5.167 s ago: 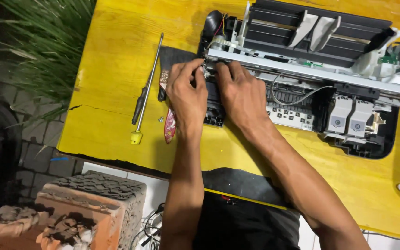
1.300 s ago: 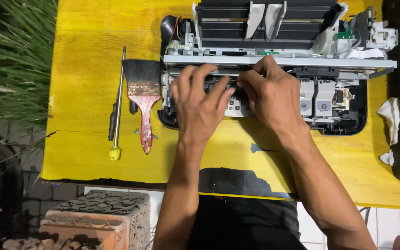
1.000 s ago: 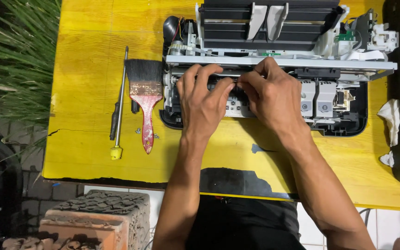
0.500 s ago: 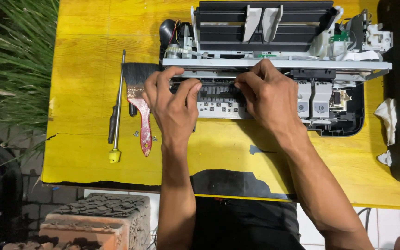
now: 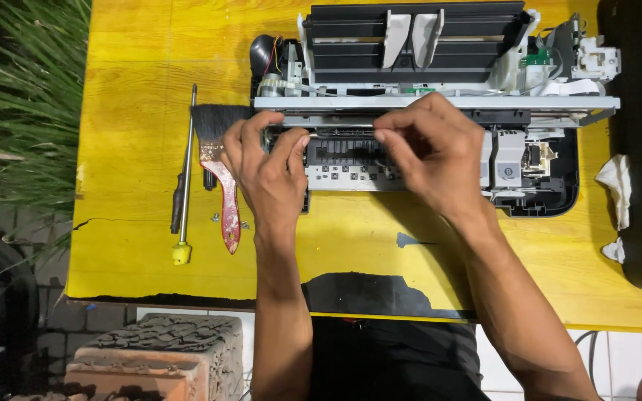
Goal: Cleaning the internal components of a printer with a brush and then carefully disconnecting ribbon cables and internal parts.
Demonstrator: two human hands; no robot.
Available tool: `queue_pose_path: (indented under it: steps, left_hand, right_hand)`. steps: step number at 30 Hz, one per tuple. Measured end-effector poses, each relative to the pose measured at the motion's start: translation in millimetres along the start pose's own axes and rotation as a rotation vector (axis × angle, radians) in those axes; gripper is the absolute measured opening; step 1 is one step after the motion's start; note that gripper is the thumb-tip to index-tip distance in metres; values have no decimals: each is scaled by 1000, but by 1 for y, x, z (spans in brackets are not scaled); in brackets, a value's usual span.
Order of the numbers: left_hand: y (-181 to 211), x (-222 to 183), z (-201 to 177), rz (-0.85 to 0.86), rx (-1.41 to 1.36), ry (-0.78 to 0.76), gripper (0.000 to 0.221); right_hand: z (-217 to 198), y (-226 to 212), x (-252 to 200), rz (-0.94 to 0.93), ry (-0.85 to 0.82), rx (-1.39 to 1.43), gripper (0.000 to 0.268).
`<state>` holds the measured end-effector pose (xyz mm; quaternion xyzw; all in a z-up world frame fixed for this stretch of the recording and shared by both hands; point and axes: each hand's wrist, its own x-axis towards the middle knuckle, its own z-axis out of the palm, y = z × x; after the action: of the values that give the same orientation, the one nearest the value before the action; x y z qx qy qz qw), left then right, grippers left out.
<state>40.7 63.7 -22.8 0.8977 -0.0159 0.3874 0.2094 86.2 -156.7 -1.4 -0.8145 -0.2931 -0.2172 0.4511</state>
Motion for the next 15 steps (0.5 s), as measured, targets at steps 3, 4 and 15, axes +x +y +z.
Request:
queue_pose_path:
  steps: [3,4,15]
  left_hand:
    - [1,0,-1,1,-3,-6,5]
    - [1,1,-1,-7,-13,-12,5]
    - [15,7,-10,-96,-15,-38,13]
  right_hand:
    - [-19,-1,1,49,76,171,3]
    - [-27,1,0,89,99,261,4]
    - [-81,15,-25,66,100,-196,23]
